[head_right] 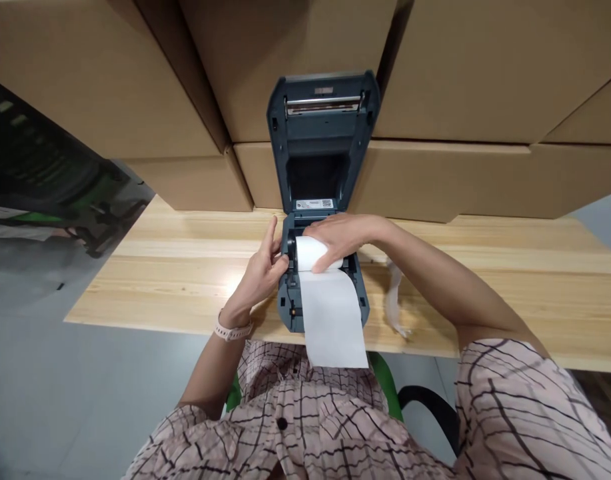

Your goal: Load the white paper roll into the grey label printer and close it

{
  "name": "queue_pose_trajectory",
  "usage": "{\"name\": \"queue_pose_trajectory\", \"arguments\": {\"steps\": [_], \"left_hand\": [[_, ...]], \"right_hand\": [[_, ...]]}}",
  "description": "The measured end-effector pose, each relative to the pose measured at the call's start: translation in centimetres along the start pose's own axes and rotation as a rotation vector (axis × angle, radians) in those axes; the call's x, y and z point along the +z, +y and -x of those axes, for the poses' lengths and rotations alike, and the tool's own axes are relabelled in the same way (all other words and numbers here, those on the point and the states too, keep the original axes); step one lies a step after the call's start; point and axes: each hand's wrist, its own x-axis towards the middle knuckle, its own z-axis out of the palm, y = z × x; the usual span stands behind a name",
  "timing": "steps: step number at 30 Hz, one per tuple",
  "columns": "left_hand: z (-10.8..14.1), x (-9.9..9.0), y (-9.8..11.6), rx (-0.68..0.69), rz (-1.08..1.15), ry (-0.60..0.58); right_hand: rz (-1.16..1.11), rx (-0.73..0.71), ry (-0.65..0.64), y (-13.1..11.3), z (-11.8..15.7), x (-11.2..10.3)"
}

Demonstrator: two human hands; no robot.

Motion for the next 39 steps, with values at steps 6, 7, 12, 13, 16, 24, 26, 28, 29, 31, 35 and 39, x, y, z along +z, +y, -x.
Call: {"name": "queue_pose_trajectory", "arguments": {"steps": [6, 7, 12, 13, 16, 24, 26, 28, 29, 31, 35, 39], "left_hand": [[-0.1, 0.1, -0.4, 0.008, 0.044, 0.006], [-0.1, 0.1, -0.5, 0.013, 0.046, 0.009], [-0.1, 0.3, -0.5, 0.016, 0.026, 0.022], [-0.1, 0.3, -0.4, 0.013, 0.028, 0.021], [0.0, 0.3, -0.3, 0.031, 0.040, 0.029], [-0.2, 0.7, -0.8, 0.036, 0.067, 0.057], [0.0, 0.8, -0.6, 0.046, 0.051, 0.065], [0.6, 1.0, -0.1, 0.090, -0.069, 0.124], [1.1, 1.2, 0.2, 0.141, -0.166, 0.157], [2.3, 1.8, 0.9, 0.298, -0.375, 0.162], [4.7, 2.9, 2.2, 0.532, -0.663, -0.098], [5.7, 3.2, 2.6, 0.539, -0.813, -0.195]], "right_hand": [[-0.052, -0.096, 0.243, 0.1, 2.3, 2.8], [-0.065, -0.105, 0.339, -0.3, 3.4, 3.7], [-0.098, -0.050, 0.507, -4.2, 8.6, 9.1], [-0.088, -0.042, 0.503, -5.1, 9.1, 10.1], [-0.027, -0.013, 0.542, -6.8, 9.5, 12.1], [0.027, -0.014, 0.635, -7.4, 8.8, 13.3], [0.043, -0.021, 0.643, -7.3, 8.8, 13.3], [0.061, -0.031, 0.652, -7.2, 8.8, 13.4], [0.076, -0.035, 0.656, -7.2, 8.7, 13.5], [0.128, -0.033, 0.684, -7.6, 8.5, 13.8], [0.273, 0.000, 0.829, -9.5, 8.7, 15.1], [0.178, -0.075, 0.926, -9.6, 10.7, 14.9]]}}
